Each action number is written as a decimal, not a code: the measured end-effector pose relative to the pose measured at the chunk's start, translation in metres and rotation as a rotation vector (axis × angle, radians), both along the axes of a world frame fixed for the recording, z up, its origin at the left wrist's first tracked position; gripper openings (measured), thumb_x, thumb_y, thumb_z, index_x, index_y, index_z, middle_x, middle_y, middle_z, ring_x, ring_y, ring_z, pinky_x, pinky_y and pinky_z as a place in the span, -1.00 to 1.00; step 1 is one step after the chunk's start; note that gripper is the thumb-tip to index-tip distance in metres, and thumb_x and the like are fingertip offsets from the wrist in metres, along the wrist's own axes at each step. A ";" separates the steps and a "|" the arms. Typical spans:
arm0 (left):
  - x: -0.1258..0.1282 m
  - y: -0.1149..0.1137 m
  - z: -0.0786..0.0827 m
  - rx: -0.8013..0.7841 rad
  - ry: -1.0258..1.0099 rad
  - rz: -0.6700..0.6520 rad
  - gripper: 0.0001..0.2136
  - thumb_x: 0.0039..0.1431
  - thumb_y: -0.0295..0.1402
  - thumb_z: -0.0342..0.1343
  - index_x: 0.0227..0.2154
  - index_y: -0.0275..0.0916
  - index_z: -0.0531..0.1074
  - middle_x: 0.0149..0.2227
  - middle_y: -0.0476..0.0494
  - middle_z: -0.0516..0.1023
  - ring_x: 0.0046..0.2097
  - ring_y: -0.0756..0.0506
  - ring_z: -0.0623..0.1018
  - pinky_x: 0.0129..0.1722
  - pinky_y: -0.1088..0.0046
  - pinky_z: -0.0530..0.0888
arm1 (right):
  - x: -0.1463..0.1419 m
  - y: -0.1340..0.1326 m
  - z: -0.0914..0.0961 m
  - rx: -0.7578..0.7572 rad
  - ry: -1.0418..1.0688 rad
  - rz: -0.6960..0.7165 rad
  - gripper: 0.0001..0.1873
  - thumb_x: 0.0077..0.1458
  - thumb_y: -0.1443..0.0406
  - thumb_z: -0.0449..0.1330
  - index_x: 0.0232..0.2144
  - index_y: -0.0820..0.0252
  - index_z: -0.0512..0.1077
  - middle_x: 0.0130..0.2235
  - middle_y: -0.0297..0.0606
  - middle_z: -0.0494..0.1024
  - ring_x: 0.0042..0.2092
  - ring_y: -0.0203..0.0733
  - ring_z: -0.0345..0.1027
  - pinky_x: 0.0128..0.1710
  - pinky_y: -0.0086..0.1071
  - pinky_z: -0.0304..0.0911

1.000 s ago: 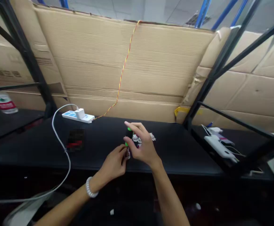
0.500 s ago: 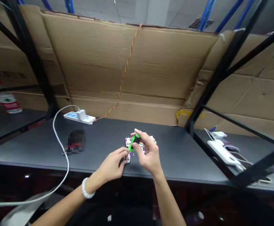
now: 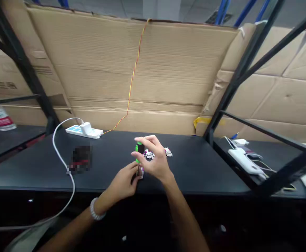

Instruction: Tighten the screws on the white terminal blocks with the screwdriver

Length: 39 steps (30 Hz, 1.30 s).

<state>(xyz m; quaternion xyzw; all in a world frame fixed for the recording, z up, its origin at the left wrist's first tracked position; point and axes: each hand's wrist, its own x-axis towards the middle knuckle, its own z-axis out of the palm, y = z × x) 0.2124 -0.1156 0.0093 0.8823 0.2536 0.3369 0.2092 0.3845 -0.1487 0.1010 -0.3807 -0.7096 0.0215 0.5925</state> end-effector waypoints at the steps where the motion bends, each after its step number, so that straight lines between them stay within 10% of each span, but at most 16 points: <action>1: 0.000 0.000 -0.001 0.001 0.001 0.001 -0.81 0.21 -0.62 0.05 -0.25 -0.20 0.44 -0.09 -0.23 0.56 -0.06 -0.23 0.57 0.00 0.21 0.56 | -0.001 -0.002 0.001 -0.010 -0.012 0.039 -0.63 0.29 0.23 0.33 0.13 0.00 0.57 0.07 -0.12 0.59 0.07 -0.01 0.53 0.06 -0.12 0.51; 4: 0.001 0.000 -0.001 -0.001 0.007 0.008 -0.81 0.22 -0.62 0.05 -0.23 -0.20 0.45 -0.07 -0.24 0.58 -0.03 -0.24 0.59 0.04 0.20 0.56 | -0.004 -0.006 0.003 -0.089 0.000 0.173 -0.63 0.42 0.28 0.14 0.21 0.00 0.50 0.18 -0.10 0.59 0.13 -0.03 0.54 0.11 -0.11 0.50; 10: 0.001 -0.001 0.000 0.000 0.025 0.022 -0.83 0.25 -0.60 0.05 -0.27 -0.19 0.44 -0.09 -0.23 0.58 -0.05 -0.23 0.59 0.01 0.21 0.56 | -0.005 -0.010 0.009 -0.009 -0.098 -0.054 -0.59 0.25 0.24 0.38 0.15 0.00 0.57 -0.06 -0.17 0.57 -0.08 -0.10 0.53 -0.05 -0.20 0.52; 25: 0.002 -0.002 0.002 0.014 0.021 0.032 -0.83 0.26 -0.60 0.04 -0.29 -0.19 0.43 -0.12 -0.21 0.57 -0.10 -0.21 0.58 -0.05 0.24 0.57 | 0.002 -0.022 0.017 -0.113 -0.125 0.086 -0.56 0.39 0.30 0.20 0.27 -0.06 0.49 0.07 -0.15 0.66 0.04 -0.07 0.59 0.09 -0.14 0.52; 29: 0.002 -0.001 0.001 0.006 0.014 0.017 -0.81 0.22 -0.62 0.05 -0.26 -0.19 0.43 -0.08 -0.21 0.58 -0.05 -0.22 0.58 0.01 0.21 0.56 | 0.000 -0.019 0.017 -0.036 -0.127 -0.075 -0.61 0.27 0.23 0.37 0.14 -0.01 0.60 -0.07 -0.16 0.63 -0.10 -0.09 0.57 -0.05 -0.18 0.54; 34: 0.001 0.000 -0.001 0.001 0.013 0.019 -0.78 0.21 -0.63 0.05 -0.21 -0.19 0.45 -0.03 -0.23 0.57 -0.01 -0.23 0.58 0.05 0.20 0.56 | 0.000 -0.019 0.018 -0.123 -0.134 0.093 -0.55 0.41 0.29 0.17 0.28 -0.04 0.47 0.10 -0.13 0.64 0.05 -0.06 0.59 0.10 -0.13 0.51; 39: 0.001 -0.001 0.000 0.004 0.014 0.022 -0.80 0.23 -0.62 0.04 -0.26 -0.18 0.42 -0.10 -0.20 0.56 -0.07 -0.21 0.58 -0.03 0.23 0.56 | 0.001 -0.019 0.018 -0.051 -0.150 -0.101 -0.60 0.24 0.20 0.40 0.13 -0.03 0.60 -0.05 -0.17 0.61 -0.06 -0.08 0.56 0.01 -0.17 0.53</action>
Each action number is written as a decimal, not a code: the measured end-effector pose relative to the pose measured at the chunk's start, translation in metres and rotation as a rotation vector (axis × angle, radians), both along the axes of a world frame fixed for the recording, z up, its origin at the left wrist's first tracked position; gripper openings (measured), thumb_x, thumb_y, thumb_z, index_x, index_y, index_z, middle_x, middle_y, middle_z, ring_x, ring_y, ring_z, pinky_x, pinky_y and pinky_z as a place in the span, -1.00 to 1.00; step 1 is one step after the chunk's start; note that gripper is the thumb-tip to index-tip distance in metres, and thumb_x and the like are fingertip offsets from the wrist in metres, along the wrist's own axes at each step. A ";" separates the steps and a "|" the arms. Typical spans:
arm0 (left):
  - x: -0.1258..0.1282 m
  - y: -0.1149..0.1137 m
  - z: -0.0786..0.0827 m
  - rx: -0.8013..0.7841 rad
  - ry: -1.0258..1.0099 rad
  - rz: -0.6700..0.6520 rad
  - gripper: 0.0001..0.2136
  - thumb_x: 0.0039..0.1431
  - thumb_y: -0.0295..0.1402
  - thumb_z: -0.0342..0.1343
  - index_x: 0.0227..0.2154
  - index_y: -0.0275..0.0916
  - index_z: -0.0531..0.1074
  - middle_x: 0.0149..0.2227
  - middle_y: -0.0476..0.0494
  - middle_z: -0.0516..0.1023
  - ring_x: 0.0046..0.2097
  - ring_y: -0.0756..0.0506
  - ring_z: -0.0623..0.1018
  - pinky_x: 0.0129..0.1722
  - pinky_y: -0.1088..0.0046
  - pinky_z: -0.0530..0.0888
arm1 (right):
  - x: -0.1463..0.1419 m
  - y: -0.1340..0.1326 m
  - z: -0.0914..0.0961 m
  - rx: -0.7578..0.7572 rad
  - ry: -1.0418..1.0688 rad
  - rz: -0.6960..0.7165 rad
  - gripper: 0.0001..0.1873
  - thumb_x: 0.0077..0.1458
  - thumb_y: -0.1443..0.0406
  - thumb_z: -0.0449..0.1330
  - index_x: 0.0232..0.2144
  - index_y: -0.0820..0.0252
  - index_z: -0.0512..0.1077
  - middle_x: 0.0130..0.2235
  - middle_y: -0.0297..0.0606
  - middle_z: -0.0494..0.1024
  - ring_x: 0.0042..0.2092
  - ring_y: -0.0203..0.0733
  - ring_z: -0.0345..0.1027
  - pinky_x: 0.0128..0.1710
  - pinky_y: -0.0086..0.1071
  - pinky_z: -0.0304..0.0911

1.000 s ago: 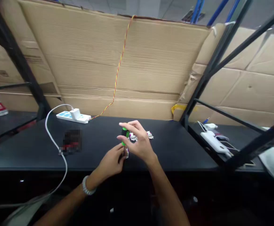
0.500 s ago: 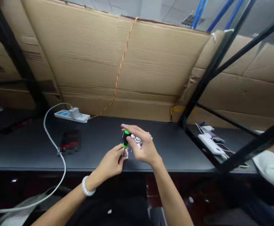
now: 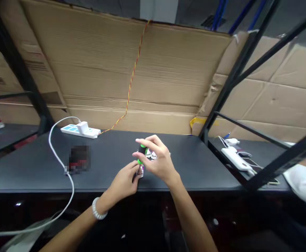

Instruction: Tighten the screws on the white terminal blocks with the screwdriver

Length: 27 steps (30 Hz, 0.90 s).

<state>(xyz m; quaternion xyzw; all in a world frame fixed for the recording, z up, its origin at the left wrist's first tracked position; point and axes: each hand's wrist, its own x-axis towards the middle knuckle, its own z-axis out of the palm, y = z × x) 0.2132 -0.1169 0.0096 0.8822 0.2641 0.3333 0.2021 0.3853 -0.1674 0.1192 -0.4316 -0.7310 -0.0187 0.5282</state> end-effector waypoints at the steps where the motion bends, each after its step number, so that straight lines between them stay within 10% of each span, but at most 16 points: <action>1: 0.000 0.000 0.000 -0.002 -0.002 -0.002 -0.80 0.22 -0.63 0.04 -0.26 -0.18 0.42 -0.09 -0.20 0.56 -0.07 -0.21 0.58 -0.02 0.23 0.56 | 0.000 0.000 0.000 -0.022 -0.006 0.038 -0.55 0.29 0.22 0.35 0.21 -0.03 0.54 0.03 -0.14 0.60 0.01 -0.06 0.56 0.07 -0.14 0.51; 5: 0.000 -0.001 -0.001 -0.009 0.004 0.002 -0.78 0.20 -0.64 0.05 -0.23 -0.18 0.42 -0.03 -0.21 0.57 -0.02 -0.23 0.58 0.03 0.21 0.55 | 0.002 0.000 -0.001 -0.107 0.038 0.236 -0.52 0.40 0.30 0.19 0.31 -0.06 0.44 0.08 -0.15 0.64 0.05 -0.09 0.59 0.11 -0.15 0.50; 9: 0.000 -0.001 0.000 -0.002 0.001 0.003 -0.78 0.19 -0.65 0.04 -0.26 -0.18 0.41 -0.07 -0.20 0.56 -0.04 -0.23 0.57 0.00 0.21 0.55 | 0.003 0.000 0.001 -0.039 0.022 0.019 -0.62 0.23 0.21 0.41 0.10 -0.02 0.61 -0.08 -0.19 0.61 -0.10 -0.10 0.56 -0.03 -0.19 0.52; 14: 0.001 -0.001 0.001 0.007 0.003 0.007 -0.79 0.21 -0.64 0.03 -0.25 -0.18 0.42 -0.08 -0.21 0.57 -0.07 -0.22 0.57 -0.03 0.22 0.56 | 0.005 -0.003 0.003 -0.134 0.015 0.218 -0.52 0.40 0.27 0.19 0.32 -0.06 0.43 0.11 -0.15 0.62 0.09 -0.07 0.57 0.13 -0.14 0.49; 27: 0.001 -0.001 0.000 0.027 0.017 0.018 -0.79 0.20 -0.64 0.04 -0.26 -0.17 0.41 -0.08 -0.19 0.56 -0.06 -0.22 0.57 -0.02 0.23 0.55 | 0.002 -0.003 0.002 -0.008 0.022 0.021 -0.67 0.20 0.19 0.45 0.02 0.02 0.65 -0.16 -0.22 0.62 -0.16 -0.13 0.56 -0.10 -0.26 0.51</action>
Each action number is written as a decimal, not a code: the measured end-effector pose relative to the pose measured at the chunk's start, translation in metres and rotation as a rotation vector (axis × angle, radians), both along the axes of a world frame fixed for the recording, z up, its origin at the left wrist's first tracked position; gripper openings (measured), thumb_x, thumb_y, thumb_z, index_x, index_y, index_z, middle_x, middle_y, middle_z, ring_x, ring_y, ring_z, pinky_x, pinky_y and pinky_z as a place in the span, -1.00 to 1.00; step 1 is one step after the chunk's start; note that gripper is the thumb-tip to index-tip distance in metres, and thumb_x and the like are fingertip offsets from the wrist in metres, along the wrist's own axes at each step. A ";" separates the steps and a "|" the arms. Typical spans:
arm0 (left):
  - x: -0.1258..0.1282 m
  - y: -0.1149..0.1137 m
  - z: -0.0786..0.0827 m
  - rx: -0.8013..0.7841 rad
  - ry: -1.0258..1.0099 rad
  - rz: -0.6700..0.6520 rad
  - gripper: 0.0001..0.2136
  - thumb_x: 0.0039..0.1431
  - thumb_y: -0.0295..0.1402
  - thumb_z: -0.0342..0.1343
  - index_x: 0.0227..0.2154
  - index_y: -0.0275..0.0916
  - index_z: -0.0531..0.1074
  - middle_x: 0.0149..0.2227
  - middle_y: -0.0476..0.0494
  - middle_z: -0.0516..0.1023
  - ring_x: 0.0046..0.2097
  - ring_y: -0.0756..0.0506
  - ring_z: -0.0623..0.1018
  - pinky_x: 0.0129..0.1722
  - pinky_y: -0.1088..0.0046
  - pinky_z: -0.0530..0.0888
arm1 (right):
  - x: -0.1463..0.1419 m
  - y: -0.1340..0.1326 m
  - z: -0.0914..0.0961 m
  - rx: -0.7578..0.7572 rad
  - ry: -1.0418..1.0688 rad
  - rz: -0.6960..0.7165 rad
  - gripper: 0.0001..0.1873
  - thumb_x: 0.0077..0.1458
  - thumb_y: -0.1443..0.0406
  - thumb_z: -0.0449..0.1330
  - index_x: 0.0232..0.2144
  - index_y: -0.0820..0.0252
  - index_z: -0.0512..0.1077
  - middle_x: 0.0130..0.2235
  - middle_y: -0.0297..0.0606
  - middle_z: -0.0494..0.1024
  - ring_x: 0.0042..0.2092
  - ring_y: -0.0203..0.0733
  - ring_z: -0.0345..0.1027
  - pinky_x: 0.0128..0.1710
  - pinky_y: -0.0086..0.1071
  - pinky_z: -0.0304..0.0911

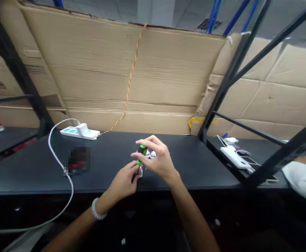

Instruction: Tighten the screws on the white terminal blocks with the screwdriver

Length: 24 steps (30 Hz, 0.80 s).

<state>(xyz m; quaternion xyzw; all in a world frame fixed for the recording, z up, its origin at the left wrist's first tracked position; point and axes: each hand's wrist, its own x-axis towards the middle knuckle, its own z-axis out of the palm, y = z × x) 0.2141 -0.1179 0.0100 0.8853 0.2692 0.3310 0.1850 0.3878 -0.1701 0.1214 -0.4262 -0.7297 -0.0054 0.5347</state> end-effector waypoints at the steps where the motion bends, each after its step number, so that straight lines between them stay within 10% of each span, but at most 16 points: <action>1: 0.000 0.000 0.000 -0.003 -0.001 -0.004 -0.79 0.20 -0.64 0.05 -0.26 -0.17 0.40 -0.08 -0.19 0.56 -0.06 -0.21 0.57 -0.02 0.23 0.54 | 0.000 0.000 0.000 0.006 -0.023 -0.023 -0.63 0.20 0.18 0.45 0.06 0.03 0.63 -0.11 -0.19 0.62 -0.13 -0.11 0.56 -0.06 -0.23 0.51; 6: 0.001 0.000 -0.001 -0.007 0.000 -0.008 -0.79 0.20 -0.65 0.04 -0.26 -0.18 0.40 -0.09 -0.19 0.56 -0.07 -0.20 0.56 -0.02 0.25 0.54 | -0.001 0.002 -0.002 -0.071 -0.007 0.178 -0.56 0.39 0.30 0.20 0.26 -0.01 0.49 0.05 -0.16 0.65 0.02 -0.12 0.59 0.09 -0.19 0.49; 11: 0.000 -0.001 0.001 -0.010 0.016 0.005 -0.81 0.21 -0.64 0.04 -0.29 -0.19 0.40 -0.12 -0.18 0.54 -0.09 -0.20 0.55 -0.03 0.25 0.54 | -0.002 0.004 -0.002 -0.006 -0.015 -0.041 -0.63 0.23 0.19 0.41 0.08 0.06 0.62 -0.10 -0.17 0.62 -0.12 -0.10 0.55 -0.04 -0.19 0.51; 16: 0.000 0.000 -0.002 -0.008 0.005 0.006 -0.79 0.20 -0.64 0.03 -0.25 -0.19 0.41 -0.08 -0.19 0.55 -0.07 -0.20 0.56 -0.02 0.25 0.54 | 0.000 0.006 -0.003 -0.115 0.053 0.219 -0.59 0.37 0.26 0.24 0.23 0.02 0.51 0.06 -0.13 0.65 0.02 -0.07 0.60 0.04 -0.16 0.53; 20: 0.001 0.001 -0.003 0.001 0.016 0.011 -0.80 0.20 -0.63 0.03 -0.26 -0.18 0.40 -0.09 -0.18 0.55 -0.09 -0.20 0.55 -0.04 0.25 0.54 | -0.002 0.007 -0.004 -0.002 0.045 -0.028 -0.69 0.18 0.17 0.46 -0.03 0.05 0.65 -0.16 -0.20 0.62 -0.17 -0.11 0.55 -0.08 -0.20 0.52; 24: 0.001 0.001 -0.003 0.008 0.009 0.012 -0.80 0.21 -0.64 0.03 -0.27 -0.20 0.41 -0.11 -0.19 0.55 -0.09 -0.19 0.55 -0.05 0.26 0.53 | 0.000 0.005 -0.003 -0.091 -0.003 0.127 -0.51 0.35 0.23 0.26 0.29 0.01 0.46 0.09 -0.10 0.61 0.04 -0.05 0.57 0.07 -0.14 0.51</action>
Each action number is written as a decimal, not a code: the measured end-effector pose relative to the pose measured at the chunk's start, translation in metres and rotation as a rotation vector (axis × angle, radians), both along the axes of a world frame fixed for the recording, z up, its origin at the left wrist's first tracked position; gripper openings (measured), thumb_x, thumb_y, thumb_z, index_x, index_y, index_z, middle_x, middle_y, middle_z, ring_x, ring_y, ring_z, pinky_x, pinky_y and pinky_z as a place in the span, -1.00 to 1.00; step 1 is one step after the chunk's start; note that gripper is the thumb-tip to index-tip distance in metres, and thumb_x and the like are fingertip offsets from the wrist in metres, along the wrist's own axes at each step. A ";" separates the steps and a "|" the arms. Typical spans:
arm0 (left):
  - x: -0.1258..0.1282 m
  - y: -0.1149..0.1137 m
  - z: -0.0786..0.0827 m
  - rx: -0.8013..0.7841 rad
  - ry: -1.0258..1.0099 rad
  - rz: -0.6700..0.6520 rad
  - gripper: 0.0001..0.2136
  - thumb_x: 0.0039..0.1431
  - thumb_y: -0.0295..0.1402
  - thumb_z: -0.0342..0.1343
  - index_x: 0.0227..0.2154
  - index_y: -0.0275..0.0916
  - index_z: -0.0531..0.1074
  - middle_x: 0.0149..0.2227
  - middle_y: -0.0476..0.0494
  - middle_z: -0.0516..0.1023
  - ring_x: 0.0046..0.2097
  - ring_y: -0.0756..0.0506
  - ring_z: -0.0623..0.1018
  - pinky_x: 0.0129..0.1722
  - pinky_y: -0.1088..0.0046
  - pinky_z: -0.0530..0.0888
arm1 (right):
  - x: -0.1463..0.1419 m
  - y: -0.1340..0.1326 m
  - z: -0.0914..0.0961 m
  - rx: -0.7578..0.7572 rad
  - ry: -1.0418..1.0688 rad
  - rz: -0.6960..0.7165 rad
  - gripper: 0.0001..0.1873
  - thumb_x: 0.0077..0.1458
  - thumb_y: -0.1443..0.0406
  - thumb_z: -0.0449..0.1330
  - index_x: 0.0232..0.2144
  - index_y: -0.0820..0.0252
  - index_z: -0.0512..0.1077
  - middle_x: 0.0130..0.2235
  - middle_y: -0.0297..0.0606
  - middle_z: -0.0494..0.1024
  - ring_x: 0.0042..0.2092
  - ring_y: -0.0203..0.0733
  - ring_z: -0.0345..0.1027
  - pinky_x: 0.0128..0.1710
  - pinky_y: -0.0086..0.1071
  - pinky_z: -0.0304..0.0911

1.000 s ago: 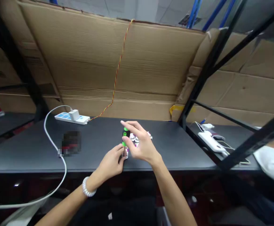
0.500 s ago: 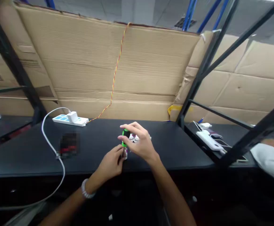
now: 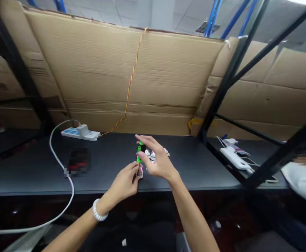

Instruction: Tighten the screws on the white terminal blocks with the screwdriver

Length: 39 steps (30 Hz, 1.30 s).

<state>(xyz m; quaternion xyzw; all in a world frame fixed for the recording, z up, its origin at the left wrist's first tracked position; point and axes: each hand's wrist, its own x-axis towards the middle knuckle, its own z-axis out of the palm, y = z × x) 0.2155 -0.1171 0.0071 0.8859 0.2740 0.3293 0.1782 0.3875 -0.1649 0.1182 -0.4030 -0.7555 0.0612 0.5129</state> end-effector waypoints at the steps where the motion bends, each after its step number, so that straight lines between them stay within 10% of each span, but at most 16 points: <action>1: 0.000 0.000 0.000 0.000 -0.006 -0.003 -0.80 0.21 -0.64 0.04 -0.27 -0.20 0.42 -0.11 -0.19 0.55 -0.09 -0.19 0.55 -0.04 0.27 0.53 | 0.001 -0.001 0.000 -0.022 0.003 0.054 -0.50 0.38 0.25 0.21 0.32 0.00 0.42 0.10 -0.11 0.62 0.06 -0.06 0.57 0.08 -0.15 0.51; 6: 0.000 -0.001 0.000 0.007 -0.008 -0.003 -0.79 0.19 -0.65 0.04 -0.27 -0.19 0.42 -0.11 -0.19 0.56 -0.09 -0.19 0.56 -0.04 0.27 0.53 | 0.002 0.000 0.000 0.087 -0.015 -0.155 -0.63 0.20 0.17 0.44 0.05 0.05 0.62 -0.13 -0.19 0.61 -0.15 -0.10 0.55 -0.06 -0.20 0.52; 10: 0.000 -0.001 0.000 0.009 0.001 0.000 -0.80 0.20 -0.64 0.05 -0.27 -0.19 0.42 -0.10 -0.20 0.56 -0.08 -0.20 0.56 -0.03 0.26 0.54 | 0.002 -0.001 -0.001 -0.001 -0.013 0.036 -0.49 0.37 0.26 0.23 0.33 -0.02 0.41 0.15 -0.10 0.58 0.07 -0.06 0.57 0.10 -0.15 0.49; 15: -0.001 -0.001 0.001 0.016 0.022 0.007 -0.81 0.21 -0.62 0.04 -0.27 -0.19 0.41 -0.10 -0.21 0.56 -0.06 -0.22 0.56 -0.01 0.21 0.55 | 0.001 -0.002 -0.001 0.094 -0.001 -0.108 -0.65 0.21 0.21 0.44 0.05 0.03 0.63 -0.16 -0.22 0.61 -0.17 -0.14 0.55 -0.11 -0.25 0.51; 20: -0.001 -0.002 0.001 0.010 0.012 0.010 -0.81 0.22 -0.62 0.04 -0.25 -0.18 0.42 -0.07 -0.20 0.57 -0.03 -0.22 0.57 0.02 0.23 0.55 | 0.002 -0.006 0.003 -0.020 -0.039 0.092 -0.46 0.38 0.30 0.21 0.36 -0.04 0.38 0.17 -0.12 0.58 0.11 -0.06 0.56 0.17 -0.10 0.45; 25: -0.001 -0.002 0.001 0.019 0.012 0.013 -0.80 0.21 -0.62 0.05 -0.24 -0.18 0.42 -0.08 -0.20 0.57 -0.05 -0.21 0.57 0.01 0.24 0.56 | 0.001 -0.005 0.004 0.071 -0.046 -0.104 -0.62 0.24 0.22 0.41 0.10 0.01 0.61 -0.17 -0.23 0.61 -0.18 -0.14 0.54 -0.10 -0.25 0.51; 31: 0.000 -0.001 0.000 0.011 0.009 0.011 -0.81 0.24 -0.60 0.05 -0.21 -0.19 0.44 -0.04 -0.23 0.58 -0.02 -0.22 0.58 0.03 0.23 0.56 | 0.002 -0.005 0.002 -0.001 -0.062 0.088 -0.45 0.40 0.27 0.18 0.39 0.01 0.34 0.12 -0.10 0.61 0.07 -0.07 0.58 0.12 -0.14 0.50; 35: -0.001 -0.001 0.001 0.020 0.007 0.004 -0.81 0.22 -0.61 0.05 -0.24 -0.19 0.42 -0.09 -0.21 0.57 -0.06 -0.20 0.57 -0.01 0.25 0.55 | 0.003 -0.002 -0.001 0.092 -0.068 -0.149 -0.55 0.27 0.20 0.38 0.18 0.03 0.55 -0.13 -0.20 0.63 -0.19 -0.14 0.54 -0.09 -0.24 0.53; 39: -0.001 -0.002 0.002 0.013 0.010 -0.002 -0.80 0.21 -0.63 0.04 -0.24 -0.19 0.41 -0.08 -0.22 0.56 -0.05 -0.21 0.57 -0.01 0.24 0.56 | 0.004 -0.001 -0.004 0.031 -0.073 -0.015 -0.39 0.34 0.26 0.27 0.39 -0.03 0.33 0.19 -0.07 0.56 0.12 -0.01 0.55 0.16 -0.07 0.48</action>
